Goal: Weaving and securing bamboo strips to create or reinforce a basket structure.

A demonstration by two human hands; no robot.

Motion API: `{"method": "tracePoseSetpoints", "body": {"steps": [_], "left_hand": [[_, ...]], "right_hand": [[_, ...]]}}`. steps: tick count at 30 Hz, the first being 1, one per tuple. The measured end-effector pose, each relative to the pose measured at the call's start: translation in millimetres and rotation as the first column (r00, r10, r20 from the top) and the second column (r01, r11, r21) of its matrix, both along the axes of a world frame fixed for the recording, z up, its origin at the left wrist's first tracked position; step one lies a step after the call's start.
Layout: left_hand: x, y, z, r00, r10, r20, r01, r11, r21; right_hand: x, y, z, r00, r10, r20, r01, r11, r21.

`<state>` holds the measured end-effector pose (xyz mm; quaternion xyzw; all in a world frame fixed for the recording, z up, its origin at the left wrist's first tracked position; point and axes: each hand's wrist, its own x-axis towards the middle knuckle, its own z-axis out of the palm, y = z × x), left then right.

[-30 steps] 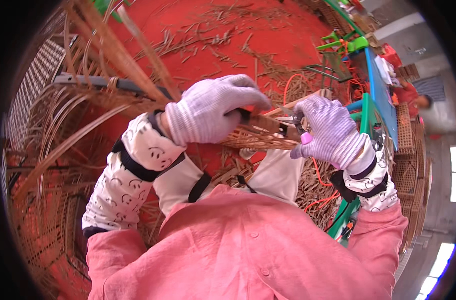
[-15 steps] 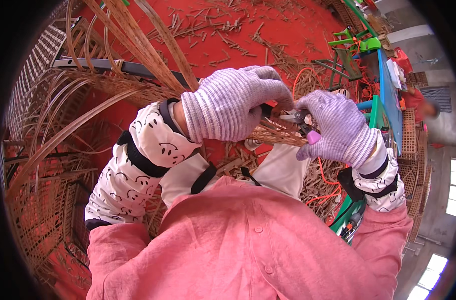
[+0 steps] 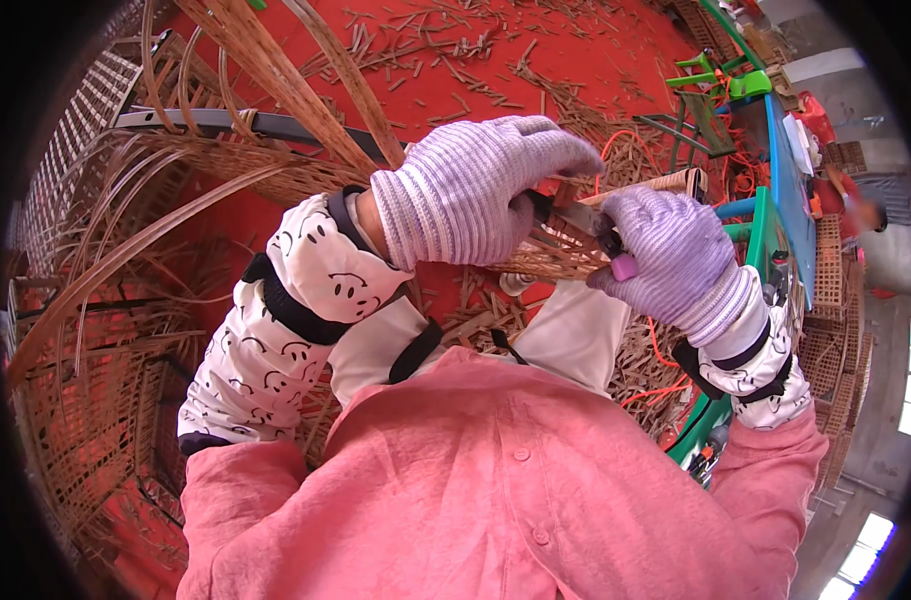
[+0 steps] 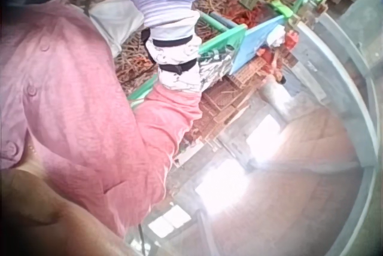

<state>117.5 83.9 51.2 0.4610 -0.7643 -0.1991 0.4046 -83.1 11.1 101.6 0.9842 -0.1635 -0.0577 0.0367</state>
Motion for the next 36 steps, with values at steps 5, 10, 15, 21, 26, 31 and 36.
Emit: {"method": "tracePoseSetpoints", "body": {"steps": [5,10,15,21,26,31,36], "left_hand": [[0,-4,-2,1.000,0.017,-0.002,-0.017,0.997,0.077],[-1,0,3,0.998,-0.021,0.065,0.017,0.998,0.053],[0,2,3,0.997,-0.044,0.061,0.044,0.999,0.011],[-1,3,2,0.997,-0.033,0.068,0.031,0.999,0.020],[-5,-2,-1,0.998,0.049,0.043,-0.050,0.998,0.023],[1,0,-4,0.993,0.098,0.066,-0.096,0.995,-0.033],[-3,-2,3,0.951,0.115,0.286,-0.132,0.990,0.041]], "right_hand": [[3,8,-2,1.000,-0.030,0.003,0.030,0.996,-0.085],[-2,-6,-8,0.996,0.078,0.035,-0.076,0.996,-0.050],[8,-7,1,0.997,0.055,-0.048,-0.056,0.998,-0.018],[13,-4,4,0.990,0.055,-0.127,-0.051,0.998,0.033],[-20,2,17,0.992,-0.074,-0.106,0.075,0.997,0.003],[-134,-16,27,0.826,-0.551,0.115,0.562,0.793,-0.234],[-281,29,-4,-0.027,-0.984,-0.179,0.986,0.004,-0.168]]}}
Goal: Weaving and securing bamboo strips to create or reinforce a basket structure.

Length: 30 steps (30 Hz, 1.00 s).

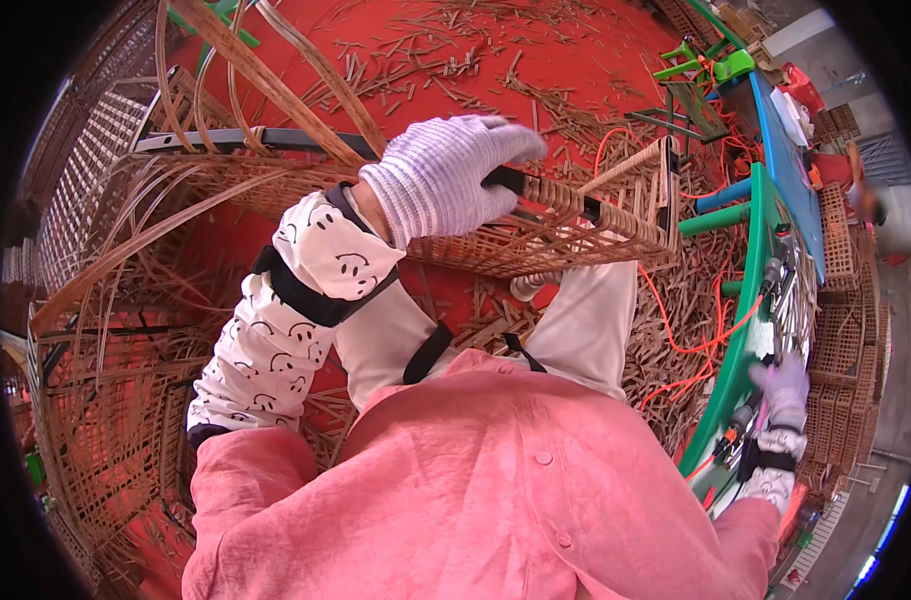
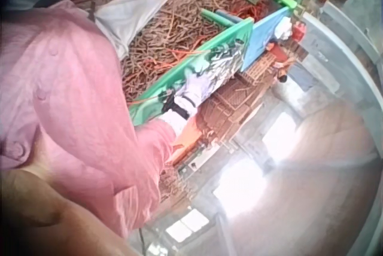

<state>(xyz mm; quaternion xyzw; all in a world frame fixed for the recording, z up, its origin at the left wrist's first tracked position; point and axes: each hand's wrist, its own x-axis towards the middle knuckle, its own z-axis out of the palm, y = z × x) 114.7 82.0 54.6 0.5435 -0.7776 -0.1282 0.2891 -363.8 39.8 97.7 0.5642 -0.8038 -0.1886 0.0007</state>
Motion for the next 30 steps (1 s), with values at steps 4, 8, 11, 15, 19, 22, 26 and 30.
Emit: {"method": "tracePoseSetpoints", "body": {"steps": [4,8,11,15,19,22,26,30], "left_hand": [[-1,0,1,0.981,0.050,0.188,-0.072,0.991,0.115],[-5,-5,-12,0.958,0.088,0.274,-0.064,0.994,-0.094],[-8,-14,-17,0.955,0.079,0.287,-0.034,0.987,-0.160],[0,-4,-17,0.943,0.089,0.320,-0.035,0.984,-0.172],[4,-8,-19,0.940,0.135,0.312,-0.045,0.959,-0.280],[3,-20,-20,0.931,0.165,0.324,-0.076,0.960,-0.268],[-16,-40,-22,0.943,0.183,0.278,-0.078,0.933,-0.350],[-40,-59,-14,0.960,0.157,0.233,-0.046,0.906,-0.421]], "right_hand": [[-121,52,-60,0.940,-0.075,-0.334,0.092,0.995,0.034],[-97,39,-77,0.945,0.188,0.268,-0.117,0.959,-0.259],[-20,-13,-99,0.501,0.277,0.820,-0.073,0.958,-0.279],[146,-23,-121,0.234,0.504,0.831,-0.370,0.837,-0.403],[216,-36,-122,-0.270,0.342,0.900,-0.205,0.893,-0.400],[218,-49,-116,-0.080,0.362,0.929,-0.194,0.908,-0.371],[200,-83,-128,-0.281,0.245,0.928,-0.142,0.946,-0.293],[175,-100,-111,-0.308,0.304,0.901,-0.055,0.940,-0.337]]}}
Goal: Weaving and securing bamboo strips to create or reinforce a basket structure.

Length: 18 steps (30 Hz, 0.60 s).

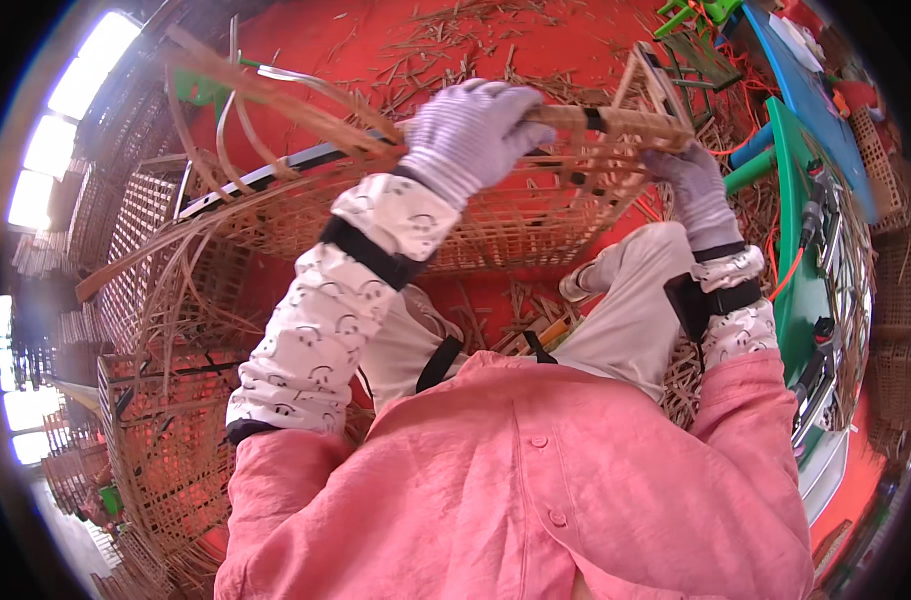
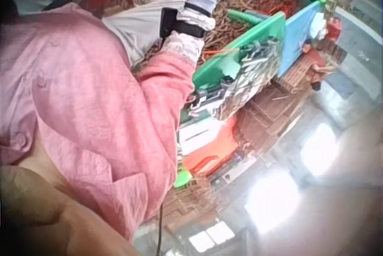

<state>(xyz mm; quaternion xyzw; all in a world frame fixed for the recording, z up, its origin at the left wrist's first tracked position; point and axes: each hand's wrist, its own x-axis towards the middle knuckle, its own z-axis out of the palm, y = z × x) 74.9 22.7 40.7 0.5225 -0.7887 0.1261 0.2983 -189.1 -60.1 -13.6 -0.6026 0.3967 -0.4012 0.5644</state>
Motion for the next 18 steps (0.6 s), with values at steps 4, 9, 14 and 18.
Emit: {"method": "tracePoseSetpoints", "body": {"steps": [4,9,14,18], "left_hand": [[-44,17,-1,0.962,-0.265,-0.066,0.252,0.954,-0.162],[-25,84,-21,0.939,-0.030,-0.344,0.078,0.989,0.127],[5,108,-21,0.727,0.392,-0.564,-0.301,0.920,0.251],[-5,117,-6,0.882,0.271,-0.387,-0.241,0.963,0.123]], "right_hand": [[-64,-30,-50,0.997,0.008,0.070,-0.009,1.000,0.007],[-59,-8,-37,0.994,-0.105,-0.023,0.106,0.992,0.068],[-49,10,-27,0.982,-0.177,0.066,0.166,0.976,0.142],[-49,6,-34,0.975,-0.213,0.067,0.201,0.968,0.150]]}}
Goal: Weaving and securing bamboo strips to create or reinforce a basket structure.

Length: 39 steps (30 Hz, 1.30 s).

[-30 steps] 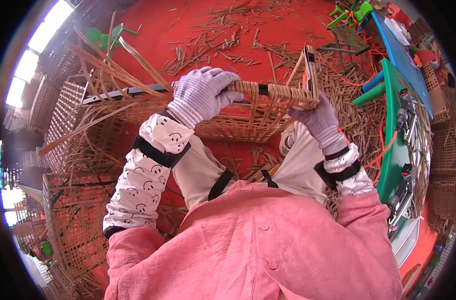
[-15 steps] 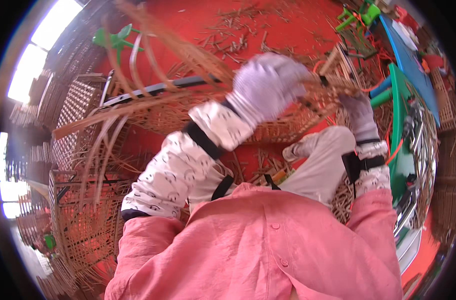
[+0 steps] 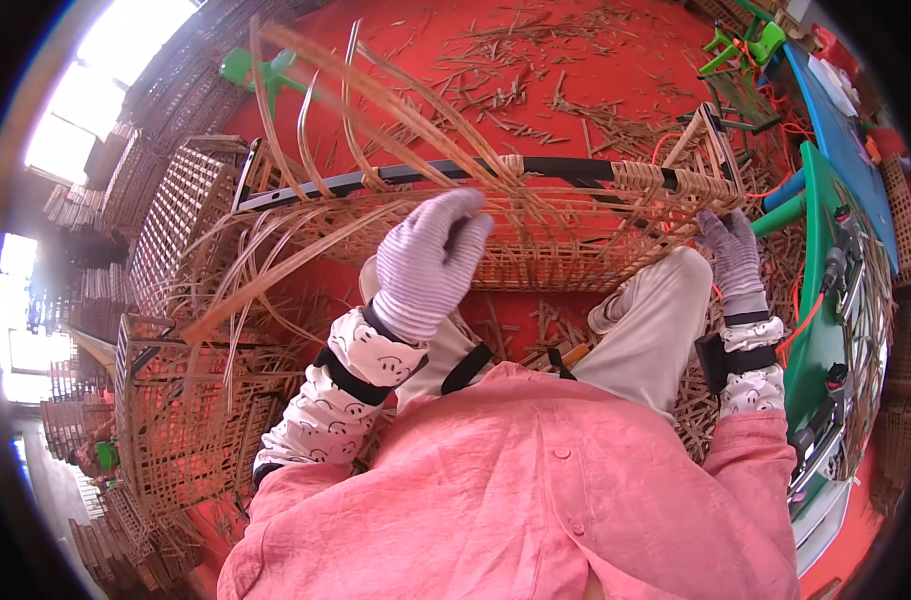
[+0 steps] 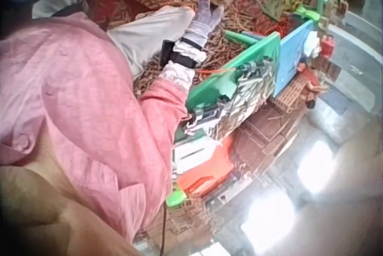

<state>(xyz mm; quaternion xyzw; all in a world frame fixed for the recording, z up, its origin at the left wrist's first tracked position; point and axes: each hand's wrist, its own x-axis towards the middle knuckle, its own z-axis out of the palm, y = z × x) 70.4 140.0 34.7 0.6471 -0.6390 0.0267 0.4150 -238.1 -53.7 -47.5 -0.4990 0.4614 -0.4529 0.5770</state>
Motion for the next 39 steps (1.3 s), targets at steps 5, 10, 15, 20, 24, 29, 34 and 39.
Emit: {"method": "tracePoseSetpoints", "body": {"steps": [5,10,15,20,24,29,34,39], "left_hand": [[-13,-18,7,0.973,0.190,0.129,-0.213,0.955,0.207],[-5,-36,10,0.871,0.208,-0.446,-0.048,0.938,0.343],[-56,-78,19,0.924,-0.258,-0.282,0.282,0.958,0.047],[-78,-111,35,0.872,-0.490,0.016,0.487,0.869,0.092],[-75,-113,27,0.828,-0.558,0.043,0.556,0.829,0.055],[-59,-112,23,0.847,-0.532,-0.007,0.532,0.847,0.021],[-45,-105,25,0.911,-0.225,0.345,0.148,0.961,0.235],[-41,-104,20,0.892,-0.269,0.364,0.037,0.844,0.534]], "right_hand": [[5,4,0,0.999,0.032,0.020,-0.031,0.999,-0.032],[2,9,-8,0.999,0.025,-0.022,-0.027,0.996,-0.083],[1,8,1,0.932,0.039,-0.359,-0.108,0.979,-0.175],[23,45,46,0.644,-0.605,-0.469,-0.175,0.480,-0.860],[58,50,100,0.778,-0.593,-0.207,-0.149,0.145,-0.978],[93,53,102,0.942,0.318,0.107,-0.161,0.707,-0.689],[84,26,97,0.536,0.588,0.606,-0.453,0.806,-0.382],[108,54,127,0.589,0.299,0.751,-0.417,0.908,-0.034]]}}
